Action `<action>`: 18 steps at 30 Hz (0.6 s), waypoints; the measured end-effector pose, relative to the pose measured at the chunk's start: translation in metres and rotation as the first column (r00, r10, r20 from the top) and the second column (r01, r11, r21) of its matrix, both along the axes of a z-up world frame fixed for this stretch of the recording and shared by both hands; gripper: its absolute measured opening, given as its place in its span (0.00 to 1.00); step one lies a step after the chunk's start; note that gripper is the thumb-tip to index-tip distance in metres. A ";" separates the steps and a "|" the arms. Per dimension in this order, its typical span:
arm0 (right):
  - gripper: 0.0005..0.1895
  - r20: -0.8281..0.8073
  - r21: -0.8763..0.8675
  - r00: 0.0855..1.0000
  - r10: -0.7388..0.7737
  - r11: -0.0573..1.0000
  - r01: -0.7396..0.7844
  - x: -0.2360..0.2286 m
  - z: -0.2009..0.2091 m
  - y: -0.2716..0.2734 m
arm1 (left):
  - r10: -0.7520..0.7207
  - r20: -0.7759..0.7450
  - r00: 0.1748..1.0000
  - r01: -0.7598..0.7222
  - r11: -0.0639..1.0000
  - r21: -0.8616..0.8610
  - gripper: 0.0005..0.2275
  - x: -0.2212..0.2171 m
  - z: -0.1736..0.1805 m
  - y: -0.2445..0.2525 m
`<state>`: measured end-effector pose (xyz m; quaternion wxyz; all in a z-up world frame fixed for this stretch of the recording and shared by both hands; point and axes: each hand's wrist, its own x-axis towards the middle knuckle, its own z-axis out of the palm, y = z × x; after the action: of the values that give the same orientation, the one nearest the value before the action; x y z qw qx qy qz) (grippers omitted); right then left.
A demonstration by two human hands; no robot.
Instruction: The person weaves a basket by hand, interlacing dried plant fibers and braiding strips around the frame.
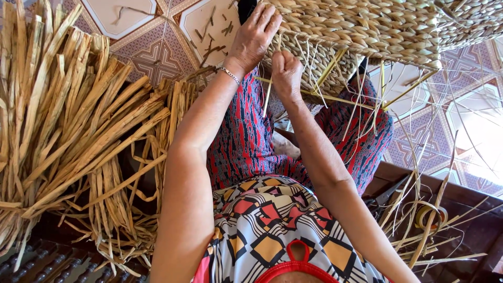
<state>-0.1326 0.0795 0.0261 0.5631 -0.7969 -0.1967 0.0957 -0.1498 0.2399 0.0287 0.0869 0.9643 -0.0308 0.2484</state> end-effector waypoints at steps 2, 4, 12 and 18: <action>0.17 0.017 0.035 1.000 -0.010 0.999 0.009 -0.003 0.000 -0.002 | 0.002 0.006 1.000 -0.002 1.000 -0.024 0.19 0.000 0.000 0.000; 0.17 0.028 0.061 1.000 0.002 0.998 -0.004 -0.004 0.003 -0.003 | 0.003 0.006 1.000 -0.003 1.000 -0.023 0.19 0.002 -0.004 0.001; 0.18 0.004 0.050 1.000 -0.001 0.999 0.001 -0.007 0.004 -0.005 | 0.010 0.018 1.000 -0.010 1.000 -0.012 0.19 0.006 -0.017 0.001; 0.21 -0.081 0.055 0.997 -0.006 0.998 0.011 -0.007 -0.003 -0.006 | 0.002 0.031 1.000 -0.002 1.000 -0.009 0.18 0.008 -0.019 0.002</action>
<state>-0.1391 0.0736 0.0229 0.5929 -0.7773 -0.1729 0.1201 -0.1419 0.2415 0.0097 0.0904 0.9599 -0.0300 0.2635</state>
